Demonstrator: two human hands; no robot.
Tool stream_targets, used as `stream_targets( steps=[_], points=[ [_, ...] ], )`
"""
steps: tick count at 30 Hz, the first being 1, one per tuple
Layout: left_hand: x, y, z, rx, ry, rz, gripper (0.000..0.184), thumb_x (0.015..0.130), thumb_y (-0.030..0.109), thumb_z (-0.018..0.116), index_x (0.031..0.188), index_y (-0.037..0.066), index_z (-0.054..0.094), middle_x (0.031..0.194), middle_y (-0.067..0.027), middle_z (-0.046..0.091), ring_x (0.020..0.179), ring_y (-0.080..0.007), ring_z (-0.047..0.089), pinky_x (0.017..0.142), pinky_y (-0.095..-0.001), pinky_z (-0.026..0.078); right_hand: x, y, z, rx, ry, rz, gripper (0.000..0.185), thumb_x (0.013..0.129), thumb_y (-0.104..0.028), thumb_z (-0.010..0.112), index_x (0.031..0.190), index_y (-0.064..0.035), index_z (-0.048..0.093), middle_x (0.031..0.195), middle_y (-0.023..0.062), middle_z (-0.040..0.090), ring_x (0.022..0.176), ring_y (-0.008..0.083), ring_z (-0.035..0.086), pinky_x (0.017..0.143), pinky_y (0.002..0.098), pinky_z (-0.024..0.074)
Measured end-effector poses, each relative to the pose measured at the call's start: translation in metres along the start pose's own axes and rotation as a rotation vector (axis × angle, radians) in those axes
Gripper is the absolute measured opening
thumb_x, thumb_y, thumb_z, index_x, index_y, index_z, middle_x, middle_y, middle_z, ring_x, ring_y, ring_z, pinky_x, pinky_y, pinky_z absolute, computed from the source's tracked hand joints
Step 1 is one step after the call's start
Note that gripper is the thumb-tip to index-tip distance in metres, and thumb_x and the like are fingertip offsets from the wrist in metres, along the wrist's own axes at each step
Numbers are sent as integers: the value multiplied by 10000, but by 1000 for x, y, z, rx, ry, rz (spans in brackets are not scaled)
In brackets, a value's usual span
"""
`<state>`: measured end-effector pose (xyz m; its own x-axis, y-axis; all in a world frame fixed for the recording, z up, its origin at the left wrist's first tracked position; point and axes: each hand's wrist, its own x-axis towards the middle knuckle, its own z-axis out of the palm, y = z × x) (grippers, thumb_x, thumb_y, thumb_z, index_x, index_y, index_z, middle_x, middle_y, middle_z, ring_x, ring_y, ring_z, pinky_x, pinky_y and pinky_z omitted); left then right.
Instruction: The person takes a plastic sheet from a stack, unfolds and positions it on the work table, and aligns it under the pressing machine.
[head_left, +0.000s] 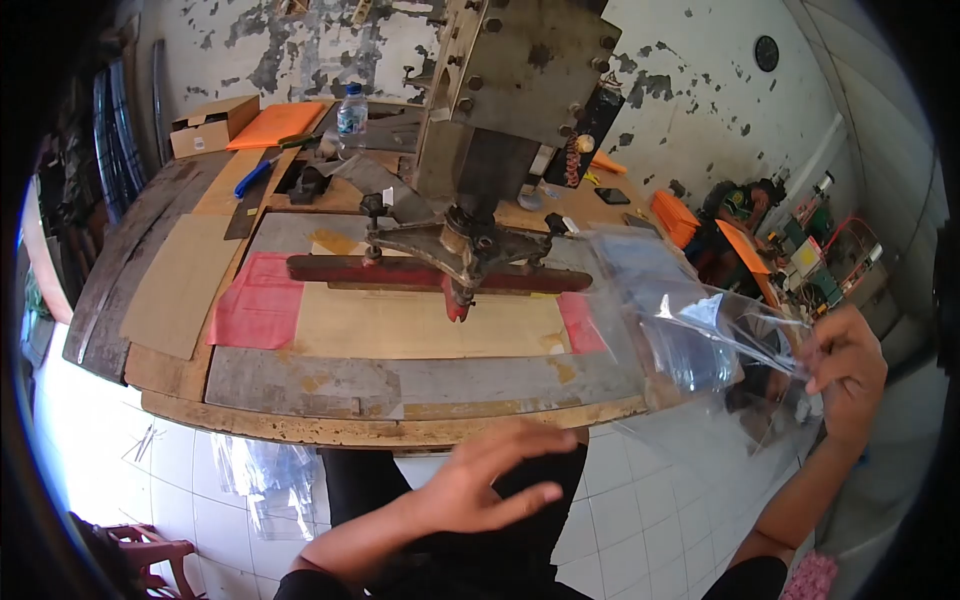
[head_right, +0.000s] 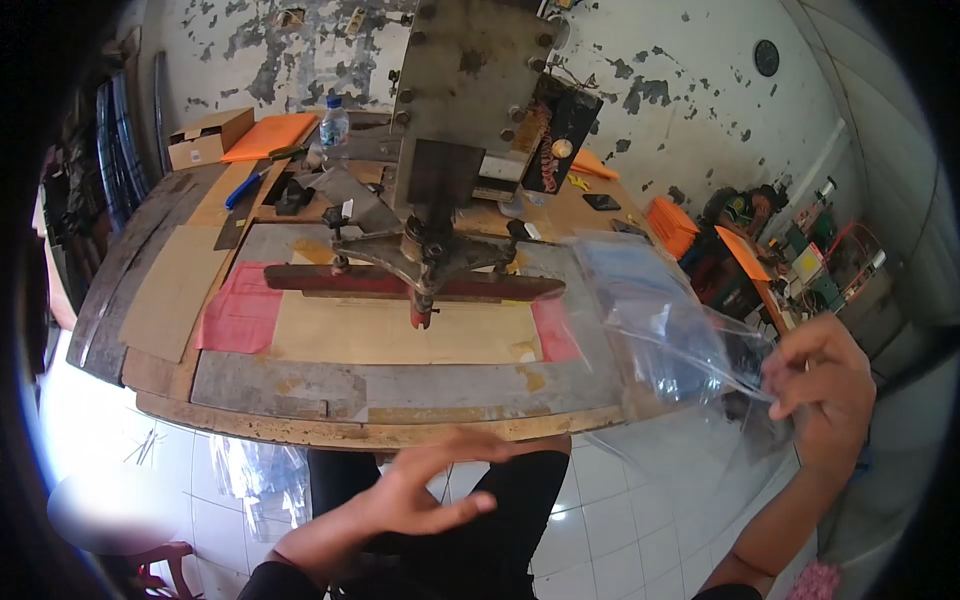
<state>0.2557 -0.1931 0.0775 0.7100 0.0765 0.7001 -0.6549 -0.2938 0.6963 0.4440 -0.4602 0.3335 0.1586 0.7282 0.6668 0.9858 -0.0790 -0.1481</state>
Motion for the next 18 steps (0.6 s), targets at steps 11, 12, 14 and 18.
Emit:
stream_targets(
  steps=[11,12,14,18],
  points=[
    [31,8,-51,-133,12,-346,678,1096,496,481,1526,-27,472,1539,-210,528,1472,-315,458,1228,-432,312,4,18,-22,275,-177,-311,192,787,-76,775,616,-135,711,759,75,749,595,153,682,515,231,468],
    [27,0,-51,-244,-67,-441,609,1119,450,486,1519,-10,481,1516,-198,550,1461,-297,473,1222,-414,323,7,22,-21,360,-248,-395,200,813,-102,791,628,-143,727,781,74,765,598,154,689,512,224,452],
    [19,-13,-52,-275,-75,-476,635,1129,497,434,1505,-12,493,1464,-179,587,1437,-279,492,1214,-395,332,10,21,-19,351,-286,-445,193,819,-125,806,640,-150,739,791,65,773,609,147,699,507,221,435],
    [-7,-44,-55,-653,-430,-492,905,1068,701,340,1529,-74,420,1348,-175,600,1308,-278,542,1133,-430,385,4,9,-11,333,-345,-474,178,859,-156,793,688,-206,781,820,19,786,662,129,724,527,249,429]
  ],
)
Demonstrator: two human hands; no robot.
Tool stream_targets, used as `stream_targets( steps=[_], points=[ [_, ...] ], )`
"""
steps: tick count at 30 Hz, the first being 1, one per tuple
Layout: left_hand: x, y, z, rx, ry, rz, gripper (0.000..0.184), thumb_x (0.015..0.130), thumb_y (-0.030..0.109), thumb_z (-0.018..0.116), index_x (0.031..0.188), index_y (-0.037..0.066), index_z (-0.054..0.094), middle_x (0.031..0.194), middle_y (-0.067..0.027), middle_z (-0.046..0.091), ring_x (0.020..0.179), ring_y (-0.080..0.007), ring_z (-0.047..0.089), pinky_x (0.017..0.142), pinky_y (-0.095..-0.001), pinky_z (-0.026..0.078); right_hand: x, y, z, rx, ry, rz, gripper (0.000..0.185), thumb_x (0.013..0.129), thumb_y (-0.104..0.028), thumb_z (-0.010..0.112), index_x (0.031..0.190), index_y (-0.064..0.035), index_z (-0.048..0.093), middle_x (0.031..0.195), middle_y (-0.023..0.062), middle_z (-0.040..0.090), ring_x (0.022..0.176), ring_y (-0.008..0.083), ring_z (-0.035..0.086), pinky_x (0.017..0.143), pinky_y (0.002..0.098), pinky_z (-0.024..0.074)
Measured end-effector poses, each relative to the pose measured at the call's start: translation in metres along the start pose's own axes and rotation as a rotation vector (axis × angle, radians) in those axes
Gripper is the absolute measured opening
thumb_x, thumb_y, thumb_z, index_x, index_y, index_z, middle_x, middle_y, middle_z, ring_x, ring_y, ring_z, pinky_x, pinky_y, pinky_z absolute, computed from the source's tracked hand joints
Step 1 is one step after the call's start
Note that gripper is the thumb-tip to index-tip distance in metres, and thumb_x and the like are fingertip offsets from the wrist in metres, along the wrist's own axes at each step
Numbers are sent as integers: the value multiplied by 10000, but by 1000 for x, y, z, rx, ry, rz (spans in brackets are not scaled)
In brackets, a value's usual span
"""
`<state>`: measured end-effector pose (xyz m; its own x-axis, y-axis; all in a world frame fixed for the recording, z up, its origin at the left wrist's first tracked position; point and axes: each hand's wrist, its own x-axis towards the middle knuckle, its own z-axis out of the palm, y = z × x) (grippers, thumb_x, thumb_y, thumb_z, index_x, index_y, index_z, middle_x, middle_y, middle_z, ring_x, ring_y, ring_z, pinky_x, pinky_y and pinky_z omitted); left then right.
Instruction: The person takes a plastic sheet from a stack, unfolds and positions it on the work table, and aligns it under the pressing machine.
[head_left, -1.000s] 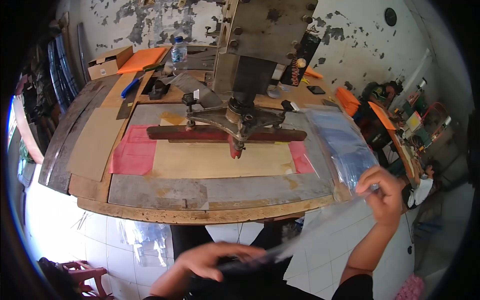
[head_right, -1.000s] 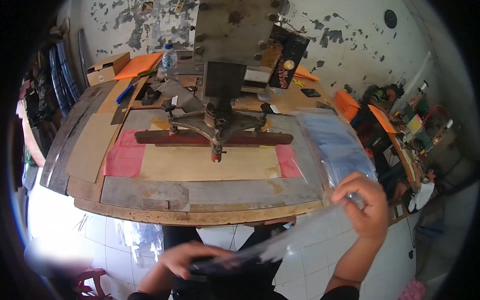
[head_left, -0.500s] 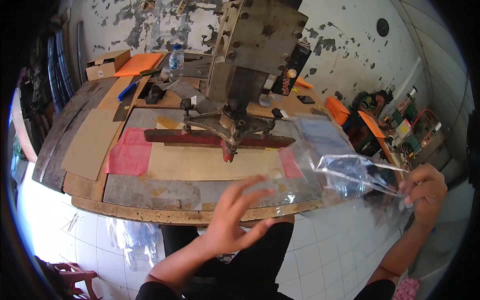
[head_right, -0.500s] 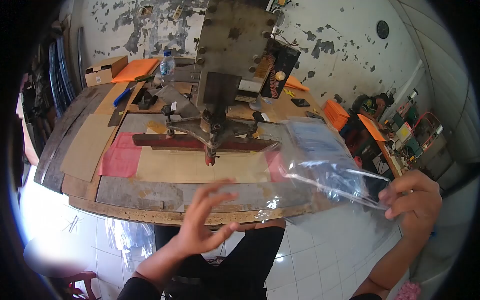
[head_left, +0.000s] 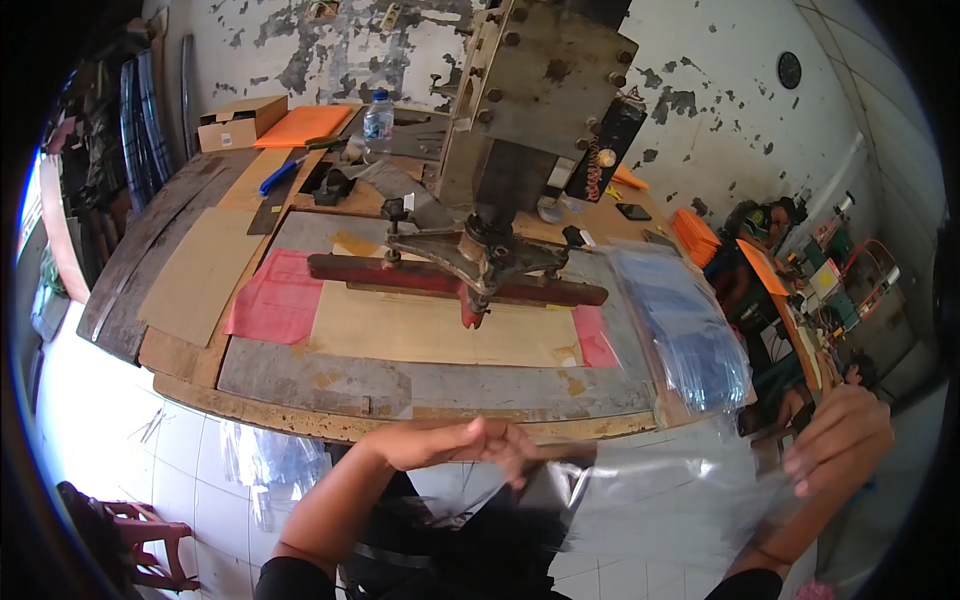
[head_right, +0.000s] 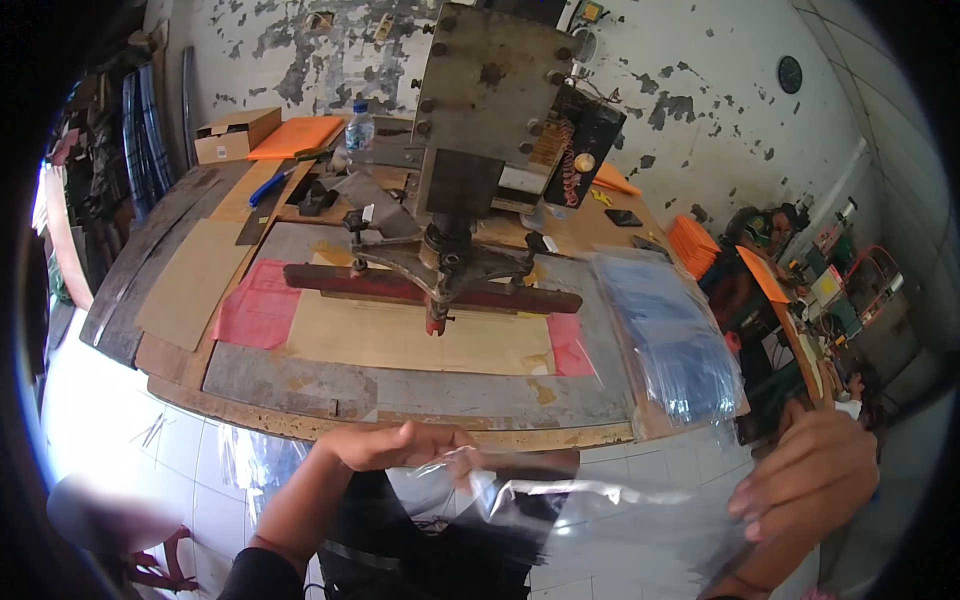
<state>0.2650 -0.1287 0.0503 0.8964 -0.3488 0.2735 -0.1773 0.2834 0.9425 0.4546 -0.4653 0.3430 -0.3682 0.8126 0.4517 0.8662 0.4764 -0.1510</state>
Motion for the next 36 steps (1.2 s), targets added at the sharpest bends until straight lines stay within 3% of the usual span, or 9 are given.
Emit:
stream_targets(
  steps=[3,8,14,19,23,24,26,31,36],
  points=[
    [-12,-22,6,-444,-109,-141,776,1083,684,315,1250,-25,580,940,-119,627,1022,-291,704,940,-423,522,5,-4,4,-131,-27,-151,199,880,-166,779,690,-224,784,852,7,797,691,117,735,530,249,417],
    [-33,-23,12,-449,-307,-79,676,1115,552,415,989,-48,699,940,-118,682,985,-281,739,925,-384,552,-15,-1,21,-140,90,34,170,844,-175,746,683,-219,780,782,-6,787,667,97,713,534,213,397],
    [-42,28,42,-318,342,197,485,1145,301,453,1100,-91,737,1084,-194,764,1148,-347,705,1097,-467,477,-41,13,68,-61,150,435,108,774,-65,720,696,-116,774,800,35,789,698,181,723,665,324,524],
    [-50,27,45,-259,313,343,378,1124,259,530,919,-4,710,960,-136,787,1232,-351,687,1079,-480,480,-71,36,141,-129,96,718,206,724,87,673,855,-51,753,1067,136,776,1018,292,714,918,398,544],
    [-46,13,59,-163,424,235,304,1104,222,590,933,-5,700,984,-103,789,1178,-300,707,1039,-417,499,-56,13,225,43,306,546,433,770,-294,920,1100,-107,710,1282,121,684,1255,340,597,1052,473,461],
    [-43,12,62,-166,429,227,304,1104,222,590,933,-5,700,984,-103,789,1178,-300,707,1039,-417,499,-55,8,250,59,278,520,634,721,-544,935,1157,-143,710,1343,103,657,1290,330,573,1079,473,425],
    [-38,10,67,-67,525,5,252,1084,219,632,1007,-5,719,1001,-81,786,1096,-231,715,1044,-392,498,-33,-2,275,-63,212,410,787,706,-656,893,1274,-147,696,1384,96,637,1327,346,554,1099,489,392],
    [-28,7,61,364,375,-2,172,1035,215,693,1133,86,753,1031,-27,789,971,-178,735,1262,-576,247,3,3,287,330,334,516,791,792,-562,879,1381,-93,637,1423,143,614,1345,375,546,1118,502,388],
    [-22,14,59,449,355,-54,162,1020,193,702,1120,85,769,1035,-47,785,1018,-243,734,1275,-555,244,18,8,276,494,205,647,645,837,-245,888,1389,-44,619,1418,143,626,1318,327,585,1047,432,489]
  ],
)
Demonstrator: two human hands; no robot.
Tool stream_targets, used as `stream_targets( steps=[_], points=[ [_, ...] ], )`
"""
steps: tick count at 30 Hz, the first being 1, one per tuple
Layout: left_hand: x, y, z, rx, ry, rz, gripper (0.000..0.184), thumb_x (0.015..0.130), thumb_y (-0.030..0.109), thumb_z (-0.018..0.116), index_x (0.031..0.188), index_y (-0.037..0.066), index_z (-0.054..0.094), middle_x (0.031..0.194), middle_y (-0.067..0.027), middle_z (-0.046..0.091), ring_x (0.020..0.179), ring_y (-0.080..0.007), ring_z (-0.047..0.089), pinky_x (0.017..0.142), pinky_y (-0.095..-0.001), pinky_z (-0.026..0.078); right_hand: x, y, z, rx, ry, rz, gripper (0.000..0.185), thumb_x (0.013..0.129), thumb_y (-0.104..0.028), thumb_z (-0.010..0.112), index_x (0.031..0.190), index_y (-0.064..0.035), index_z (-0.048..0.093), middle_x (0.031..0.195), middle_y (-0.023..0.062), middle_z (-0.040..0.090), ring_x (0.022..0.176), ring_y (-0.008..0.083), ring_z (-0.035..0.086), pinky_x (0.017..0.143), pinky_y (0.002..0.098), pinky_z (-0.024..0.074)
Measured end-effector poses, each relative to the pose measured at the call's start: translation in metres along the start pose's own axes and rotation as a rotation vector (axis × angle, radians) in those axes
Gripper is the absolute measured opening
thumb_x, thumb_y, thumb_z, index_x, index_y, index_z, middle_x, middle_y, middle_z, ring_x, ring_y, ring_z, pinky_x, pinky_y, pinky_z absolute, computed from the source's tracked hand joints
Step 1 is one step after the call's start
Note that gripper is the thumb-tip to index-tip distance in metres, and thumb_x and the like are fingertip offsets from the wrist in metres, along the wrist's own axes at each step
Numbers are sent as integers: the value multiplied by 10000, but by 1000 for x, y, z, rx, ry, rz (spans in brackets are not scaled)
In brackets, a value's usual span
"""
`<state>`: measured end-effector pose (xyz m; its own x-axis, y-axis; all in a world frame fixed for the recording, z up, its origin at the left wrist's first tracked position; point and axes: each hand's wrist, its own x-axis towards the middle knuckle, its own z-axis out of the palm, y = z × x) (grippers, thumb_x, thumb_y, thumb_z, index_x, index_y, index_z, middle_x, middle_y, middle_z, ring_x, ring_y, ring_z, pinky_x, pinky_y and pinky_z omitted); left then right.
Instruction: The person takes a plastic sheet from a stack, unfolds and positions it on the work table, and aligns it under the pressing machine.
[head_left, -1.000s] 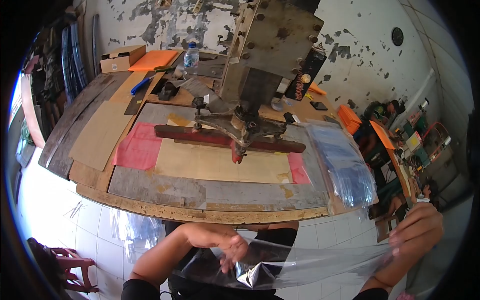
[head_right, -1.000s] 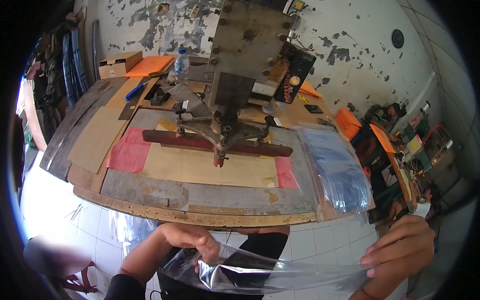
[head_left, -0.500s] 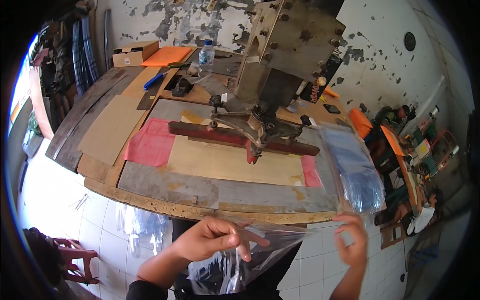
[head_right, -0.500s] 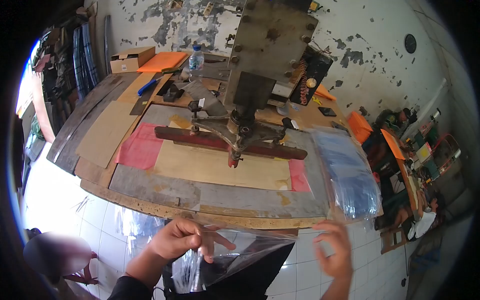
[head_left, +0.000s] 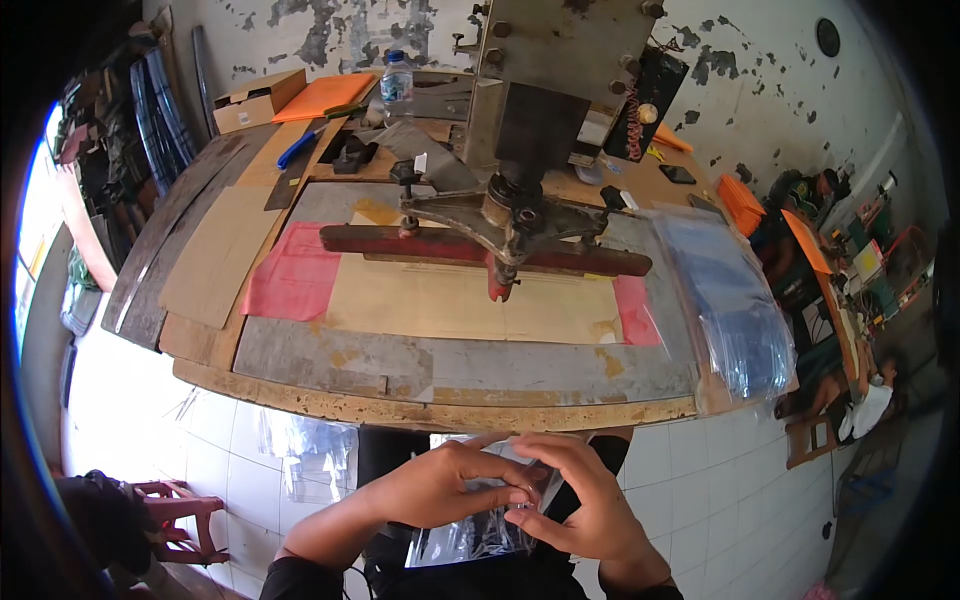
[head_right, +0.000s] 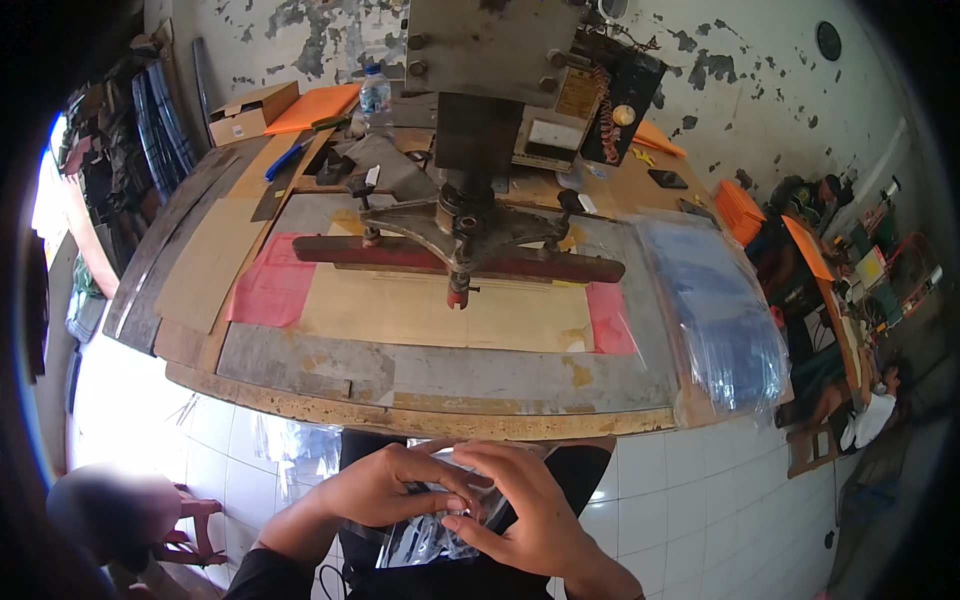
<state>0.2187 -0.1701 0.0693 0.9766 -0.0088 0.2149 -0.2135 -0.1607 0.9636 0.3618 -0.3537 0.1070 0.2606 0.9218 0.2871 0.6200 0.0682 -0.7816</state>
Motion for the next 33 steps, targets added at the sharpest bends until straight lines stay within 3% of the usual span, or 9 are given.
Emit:
stream_targets(
  steps=[2,3,5,6,8,14,18,26,33],
  points=[
    [1,-1,-1,19,7,10,171,1017,163,697,1151,79,765,1058,-67,782,1034,-287,729,1215,-500,362,1,2,-2,-7,-26,-5,585,839,-213,878,1350,-45,647,1329,132,682,1237,307,642,999,416,526],
    [2,0,0,16,6,8,171,1017,163,697,1151,79,765,1058,-67,782,1034,-287,729,1215,-500,362,1,4,-3,-6,-27,-2,585,839,-213,878,1350,-45,647,1329,132,682,1237,307,642,999,416,526],
    [4,2,0,34,59,-43,189,1010,113,689,1180,60,750,1041,-104,776,1029,-340,715,1055,-459,499,-1,8,-2,-66,6,18,522,847,-175,868,1313,-45,673,1230,105,728,1151,293,689,980,414,541],
    [5,1,0,32,54,-45,189,1010,113,689,1180,60,750,1041,-104,776,1029,-340,715,1055,-459,499,-2,9,-1,-65,10,22,522,847,-175,868,1313,-45,673,1230,105,728,1151,293,689,980,414,541],
    [7,-1,0,87,66,9,203,991,67,690,1184,31,741,1023,-142,765,1007,-374,699,907,-453,547,-4,10,0,-35,79,58,434,853,-128,859,1254,-44,713,1171,96,746,1078,286,719,953,394,554],
    [10,-6,6,274,121,89,206,961,59,721,1162,21,742,998,-161,760,973,-380,702,895,-462,547,-6,16,7,-97,223,61,290,833,-105,873,1104,-53,785,1072,80,765,946,252,736,863,350,562],
    [10,-6,7,307,152,112,177,958,81,733,1125,27,752,986,-153,768,909,-365,718,901,-463,543,-3,20,6,-114,216,46,283,826,-106,878,1090,-57,789,1019,67,768,917,242,721,822,341,548],
    [6,-1,10,321,273,28,158,945,99,755,1088,30,758,917,-120,775,765,-314,737,705,-389,587,3,19,6,-31,226,55,184,830,-10,853,1002,-21,791,945,99,746,853,210,711,767,310,548],
    [7,-5,12,374,318,80,163,941,104,753,1090,39,750,928,-109,774,824,-305,746,759,-403,594,6,14,2,65,255,109,171,840,-2,845,1001,-12,788,931,93,735,853,191,703,771,297,536]
  ],
)
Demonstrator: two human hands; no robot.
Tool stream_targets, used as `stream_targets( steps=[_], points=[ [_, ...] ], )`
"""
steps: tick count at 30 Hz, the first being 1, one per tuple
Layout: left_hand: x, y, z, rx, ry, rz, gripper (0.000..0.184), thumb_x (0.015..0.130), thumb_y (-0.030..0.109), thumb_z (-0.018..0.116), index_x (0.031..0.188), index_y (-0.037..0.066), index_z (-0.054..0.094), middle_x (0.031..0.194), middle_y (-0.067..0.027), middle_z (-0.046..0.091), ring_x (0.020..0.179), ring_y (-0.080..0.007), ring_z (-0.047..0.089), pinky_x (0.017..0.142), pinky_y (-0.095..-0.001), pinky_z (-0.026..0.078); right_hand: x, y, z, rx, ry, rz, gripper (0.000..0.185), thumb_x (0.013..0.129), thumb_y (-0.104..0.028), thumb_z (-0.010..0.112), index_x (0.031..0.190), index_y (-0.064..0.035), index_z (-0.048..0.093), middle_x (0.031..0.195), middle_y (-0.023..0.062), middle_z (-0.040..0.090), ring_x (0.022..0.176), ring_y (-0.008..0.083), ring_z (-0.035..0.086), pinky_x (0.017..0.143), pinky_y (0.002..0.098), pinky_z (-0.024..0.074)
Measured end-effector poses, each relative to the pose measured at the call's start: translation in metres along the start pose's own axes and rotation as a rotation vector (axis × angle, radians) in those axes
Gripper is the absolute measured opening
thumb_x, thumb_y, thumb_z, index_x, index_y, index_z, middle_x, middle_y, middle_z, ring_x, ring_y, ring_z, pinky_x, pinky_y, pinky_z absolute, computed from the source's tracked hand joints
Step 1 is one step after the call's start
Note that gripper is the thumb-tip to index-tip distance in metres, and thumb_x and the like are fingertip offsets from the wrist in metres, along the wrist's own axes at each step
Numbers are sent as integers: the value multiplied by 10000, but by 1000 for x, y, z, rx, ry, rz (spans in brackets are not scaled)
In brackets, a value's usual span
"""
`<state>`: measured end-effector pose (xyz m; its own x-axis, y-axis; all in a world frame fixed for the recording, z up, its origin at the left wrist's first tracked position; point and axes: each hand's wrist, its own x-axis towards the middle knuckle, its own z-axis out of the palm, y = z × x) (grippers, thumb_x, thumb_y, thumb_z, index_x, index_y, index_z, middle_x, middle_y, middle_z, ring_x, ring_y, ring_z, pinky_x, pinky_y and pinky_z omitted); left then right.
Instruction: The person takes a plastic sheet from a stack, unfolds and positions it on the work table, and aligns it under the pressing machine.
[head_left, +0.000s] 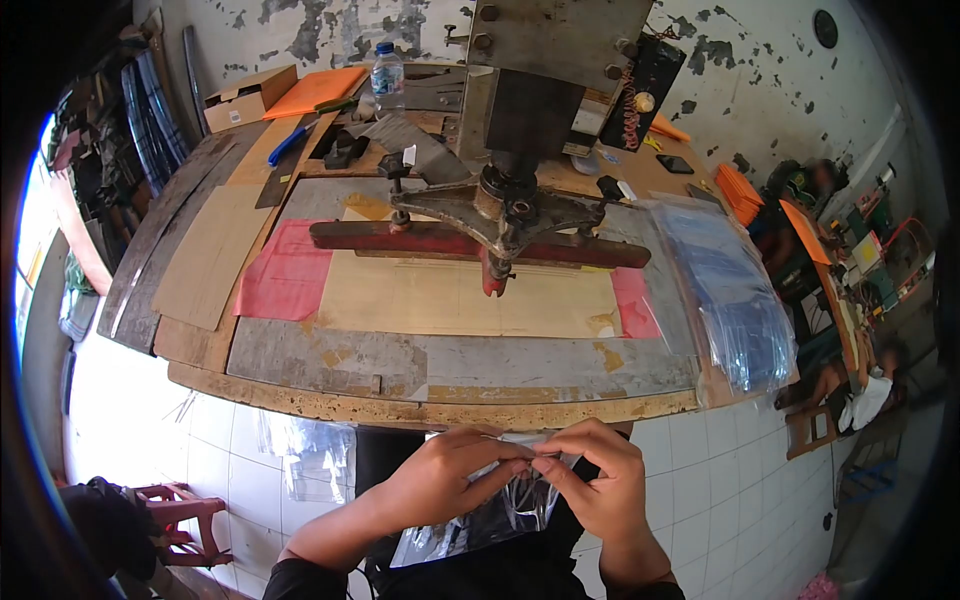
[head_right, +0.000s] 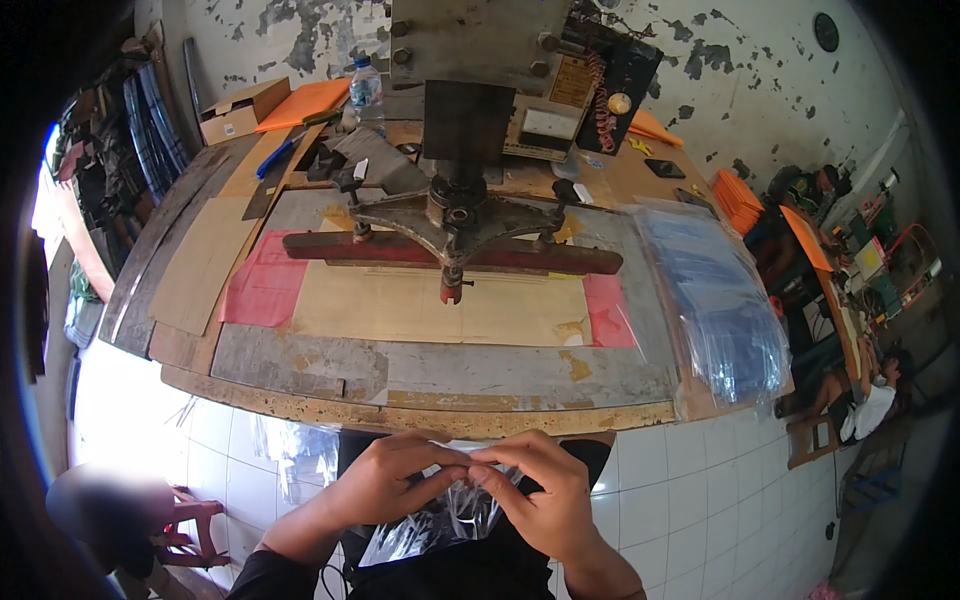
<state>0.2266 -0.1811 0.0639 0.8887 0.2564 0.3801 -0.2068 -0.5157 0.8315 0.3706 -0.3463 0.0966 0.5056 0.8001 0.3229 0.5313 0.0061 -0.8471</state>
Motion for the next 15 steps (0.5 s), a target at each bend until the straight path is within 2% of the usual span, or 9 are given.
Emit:
stream_targets(
  steps=[2,3,5,11,15],
  points=[
    [0,0,2,59,11,49,169,939,115,755,1095,50,750,953,-90,777,893,-322,745,862,-428,588,1,1,-2,-31,-13,-22,195,864,-57,846,1048,-33,785,956,90,738,845,204,717,742,310,548],
    [0,-1,2,58,12,50,169,939,115,755,1095,50,750,953,-90,777,893,-322,745,862,-428,588,1,0,-3,-33,-13,-21,195,864,-57,846,1048,-33,785,956,90,738,845,204,717,742,310,548],
    [0,-2,2,55,5,59,200,941,120,754,1131,58,744,970,-69,780,928,-323,741,962,-460,556,1,-1,-4,-65,-31,-22,211,866,-58,845,1067,-34,789,954,93,734,846,208,716,741,305,545],
    [0,-3,0,5,-33,76,271,951,87,726,1220,64,714,978,-58,784,917,-305,745,1054,-489,522,2,-2,-5,-118,-36,-36,215,881,-49,830,1091,-27,788,967,100,737,851,215,720,750,309,550],
    [1,-5,1,11,-10,101,286,950,79,722,1235,70,709,1000,-77,781,915,-317,746,1073,-492,517,2,1,-3,-88,-25,-40,209,883,-44,826,1087,-24,787,985,104,745,861,223,728,763,314,557]
  ],
)
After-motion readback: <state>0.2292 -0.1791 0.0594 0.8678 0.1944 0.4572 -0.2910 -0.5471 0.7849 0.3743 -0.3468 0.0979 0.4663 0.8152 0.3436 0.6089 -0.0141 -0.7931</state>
